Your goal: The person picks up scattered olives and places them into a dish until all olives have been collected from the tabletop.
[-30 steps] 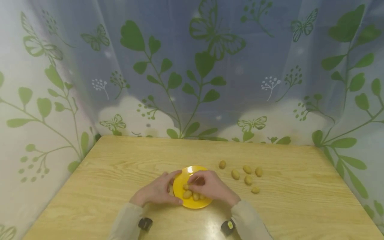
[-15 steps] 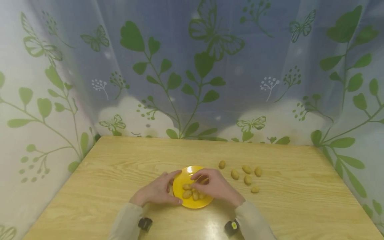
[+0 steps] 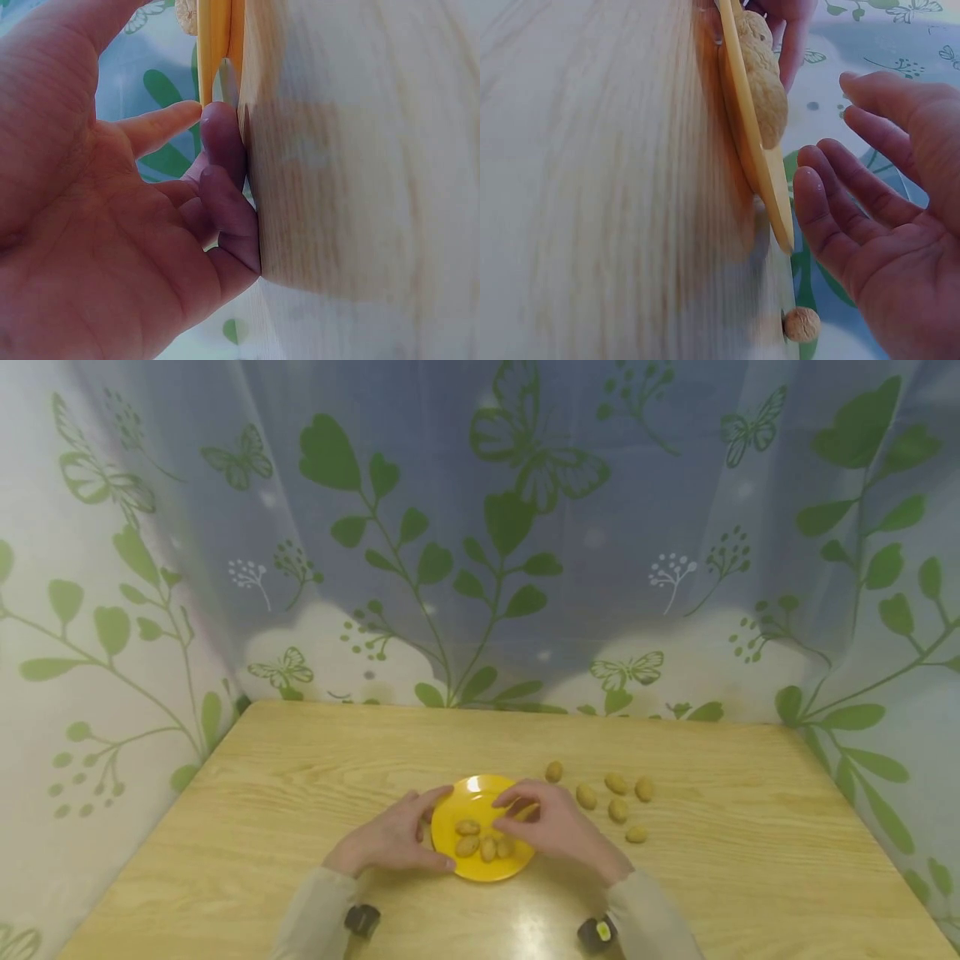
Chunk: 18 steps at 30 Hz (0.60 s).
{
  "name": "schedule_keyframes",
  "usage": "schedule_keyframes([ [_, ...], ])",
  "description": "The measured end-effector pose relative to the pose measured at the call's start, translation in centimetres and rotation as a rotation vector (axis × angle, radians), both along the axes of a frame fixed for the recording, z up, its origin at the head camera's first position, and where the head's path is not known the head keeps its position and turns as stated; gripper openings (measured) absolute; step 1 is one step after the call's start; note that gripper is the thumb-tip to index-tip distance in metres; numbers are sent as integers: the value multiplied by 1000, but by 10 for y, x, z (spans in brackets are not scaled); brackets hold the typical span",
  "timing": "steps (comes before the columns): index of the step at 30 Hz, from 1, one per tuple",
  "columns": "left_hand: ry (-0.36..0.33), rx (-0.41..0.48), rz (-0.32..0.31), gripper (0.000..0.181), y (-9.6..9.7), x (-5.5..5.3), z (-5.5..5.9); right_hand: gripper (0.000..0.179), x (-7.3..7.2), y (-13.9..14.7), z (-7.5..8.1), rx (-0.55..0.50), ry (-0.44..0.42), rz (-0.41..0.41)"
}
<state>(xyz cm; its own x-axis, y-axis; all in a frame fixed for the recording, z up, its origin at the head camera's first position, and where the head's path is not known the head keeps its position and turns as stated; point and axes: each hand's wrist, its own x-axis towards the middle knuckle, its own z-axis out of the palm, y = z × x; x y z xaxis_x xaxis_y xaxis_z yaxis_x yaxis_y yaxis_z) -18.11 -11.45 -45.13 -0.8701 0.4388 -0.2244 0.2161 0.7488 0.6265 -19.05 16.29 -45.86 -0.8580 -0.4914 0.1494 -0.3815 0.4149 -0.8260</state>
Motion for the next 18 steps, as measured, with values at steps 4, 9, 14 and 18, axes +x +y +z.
schedule_keyframes([
  [4,-5,5,2,108,-1,0,0,23,2,7,2,6,1,-17],
  [9,-10,5,3,108,0,-1,0,22,6,18,6,1,25,-41],
  [14,-16,12,3,108,0,-2,-2,22,10,31,9,-21,38,-44],
  [18,-15,10,0,107,0,-2,-2,21,13,40,11,-10,40,-61],
])
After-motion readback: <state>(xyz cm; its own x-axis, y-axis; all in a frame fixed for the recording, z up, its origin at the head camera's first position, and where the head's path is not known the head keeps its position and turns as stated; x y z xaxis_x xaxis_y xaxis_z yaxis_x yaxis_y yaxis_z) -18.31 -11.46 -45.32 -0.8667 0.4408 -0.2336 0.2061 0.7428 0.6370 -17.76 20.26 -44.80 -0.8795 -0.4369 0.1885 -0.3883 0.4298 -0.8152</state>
